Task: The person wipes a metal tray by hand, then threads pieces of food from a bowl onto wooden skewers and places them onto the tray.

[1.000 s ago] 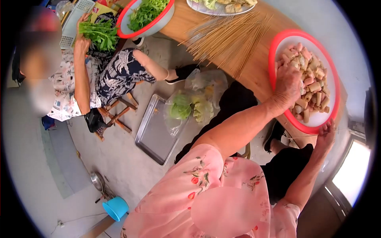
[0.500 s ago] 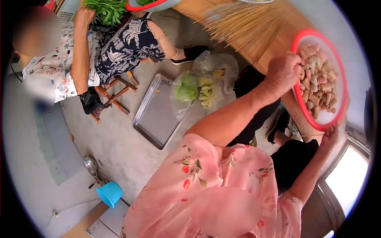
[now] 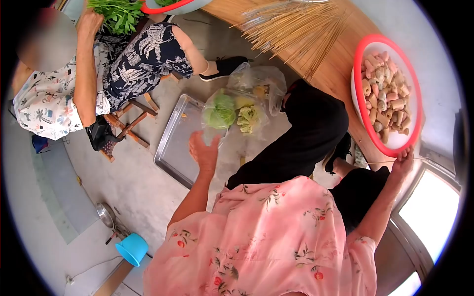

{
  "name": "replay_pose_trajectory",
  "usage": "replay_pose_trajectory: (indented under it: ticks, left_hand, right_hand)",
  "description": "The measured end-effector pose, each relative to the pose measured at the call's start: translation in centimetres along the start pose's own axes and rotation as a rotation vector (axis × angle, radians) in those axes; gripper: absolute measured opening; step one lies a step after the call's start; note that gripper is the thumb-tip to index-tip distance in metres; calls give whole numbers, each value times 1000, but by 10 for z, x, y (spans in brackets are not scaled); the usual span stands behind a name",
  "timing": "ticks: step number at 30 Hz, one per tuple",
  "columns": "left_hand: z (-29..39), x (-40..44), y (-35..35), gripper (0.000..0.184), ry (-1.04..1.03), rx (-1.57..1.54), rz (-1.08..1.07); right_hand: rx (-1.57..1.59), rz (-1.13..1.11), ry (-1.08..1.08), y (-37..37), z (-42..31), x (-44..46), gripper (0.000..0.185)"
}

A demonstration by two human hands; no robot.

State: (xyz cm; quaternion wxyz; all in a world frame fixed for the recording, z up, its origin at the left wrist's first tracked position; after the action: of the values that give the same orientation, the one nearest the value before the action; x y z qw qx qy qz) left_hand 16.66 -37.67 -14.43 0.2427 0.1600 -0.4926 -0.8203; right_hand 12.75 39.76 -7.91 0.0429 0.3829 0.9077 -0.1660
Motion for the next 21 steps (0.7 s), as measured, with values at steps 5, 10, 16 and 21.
replay_pose_trajectory:
  ticks: [5,10,16,21]
  left_hand:
    - [27,-17,-27,39,-277,301,-73]
    - [29,14,-23,17,-366,81,47]
    - [31,24,-75,23,158,-821,-506]
    - [66,-1,-111,55,66,-538,-703]
  right_hand:
    - [-104,167,77,-14,-10,-16,26]
    - [-97,99,86,-19,-11,-19,27]
    - [-74,117,111,-17,-9,-18,26]
    - [-91,124,117,-14,-10,-16,28]
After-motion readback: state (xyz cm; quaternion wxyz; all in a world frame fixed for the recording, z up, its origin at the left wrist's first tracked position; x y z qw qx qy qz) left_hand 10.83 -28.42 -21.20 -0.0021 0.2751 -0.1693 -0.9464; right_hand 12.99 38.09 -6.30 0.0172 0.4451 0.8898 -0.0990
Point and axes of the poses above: each hand's wrist, its own x-axis towards the middle knuckle, its own y-axis out of the back of the hand, z = x × y, the point moved 9 cm from there along x, towards the middle knuckle, and after that the axes turned 1 degree about z, right-handed, at the moved point
